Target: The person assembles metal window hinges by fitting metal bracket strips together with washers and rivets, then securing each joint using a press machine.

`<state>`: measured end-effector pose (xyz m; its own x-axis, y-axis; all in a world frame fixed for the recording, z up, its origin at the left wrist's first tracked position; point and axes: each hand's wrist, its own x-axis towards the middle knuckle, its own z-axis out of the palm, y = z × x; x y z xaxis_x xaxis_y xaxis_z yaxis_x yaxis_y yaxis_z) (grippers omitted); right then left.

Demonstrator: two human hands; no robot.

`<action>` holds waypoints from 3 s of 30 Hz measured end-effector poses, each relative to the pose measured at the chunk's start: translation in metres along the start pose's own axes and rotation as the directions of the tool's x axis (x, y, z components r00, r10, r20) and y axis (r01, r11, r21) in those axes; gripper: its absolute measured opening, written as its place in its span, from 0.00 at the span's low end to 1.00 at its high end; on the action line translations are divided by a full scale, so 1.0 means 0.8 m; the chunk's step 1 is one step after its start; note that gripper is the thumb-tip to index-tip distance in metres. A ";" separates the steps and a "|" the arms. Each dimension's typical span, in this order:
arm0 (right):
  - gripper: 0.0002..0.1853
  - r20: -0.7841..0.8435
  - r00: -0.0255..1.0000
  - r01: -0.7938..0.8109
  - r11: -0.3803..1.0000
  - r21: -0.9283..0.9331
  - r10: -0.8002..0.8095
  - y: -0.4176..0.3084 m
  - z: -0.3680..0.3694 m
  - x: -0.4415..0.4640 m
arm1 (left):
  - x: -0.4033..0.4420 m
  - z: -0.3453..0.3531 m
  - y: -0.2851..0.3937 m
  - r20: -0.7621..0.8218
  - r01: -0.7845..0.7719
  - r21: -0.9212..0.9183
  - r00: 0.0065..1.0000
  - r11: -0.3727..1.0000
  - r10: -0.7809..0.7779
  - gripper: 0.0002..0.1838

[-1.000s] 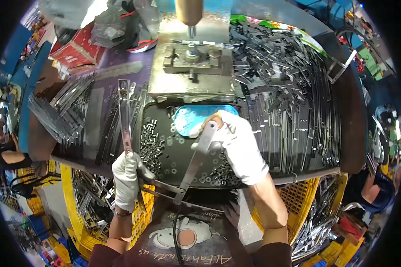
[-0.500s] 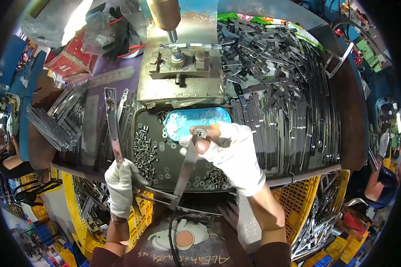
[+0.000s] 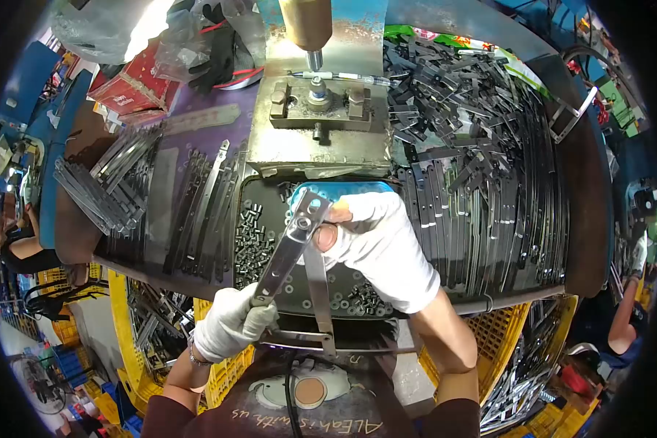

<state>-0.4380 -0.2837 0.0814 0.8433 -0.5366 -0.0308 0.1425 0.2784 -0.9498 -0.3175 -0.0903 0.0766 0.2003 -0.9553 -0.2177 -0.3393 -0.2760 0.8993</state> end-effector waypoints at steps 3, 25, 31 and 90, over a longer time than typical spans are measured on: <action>0.13 -0.019 0.999 -0.039 0.999 -0.023 0.039 -0.009 0.004 0.003 | 0.004 -0.003 0.006 -0.016 0.017 -0.032 1.000 0.999 -0.017 0.12; 0.07 -0.199 0.967 -0.161 0.987 0.009 0.159 -0.017 -0.042 0.136 | 0.120 -0.075 0.036 0.127 0.242 -0.307 0.969 0.920 -0.212 0.19; 0.06 -0.158 0.973 -0.169 0.986 0.011 0.168 -0.009 -0.051 0.141 | 0.122 -0.082 0.037 0.056 0.122 -0.122 0.992 0.985 -0.116 0.17; 0.24 0.038 0.909 -0.386 0.873 -0.299 0.415 0.025 0.048 0.002 | 0.027 -0.295 -0.216 -0.997 0.214 0.067 -0.019 0.974 0.073 0.30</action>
<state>-0.4139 -0.2481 0.0746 0.8454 -0.3423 -0.4101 -0.3558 0.2118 -0.9102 -0.0379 -0.0379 0.0059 0.8879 0.1043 0.4481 -0.3494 -0.4809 0.8042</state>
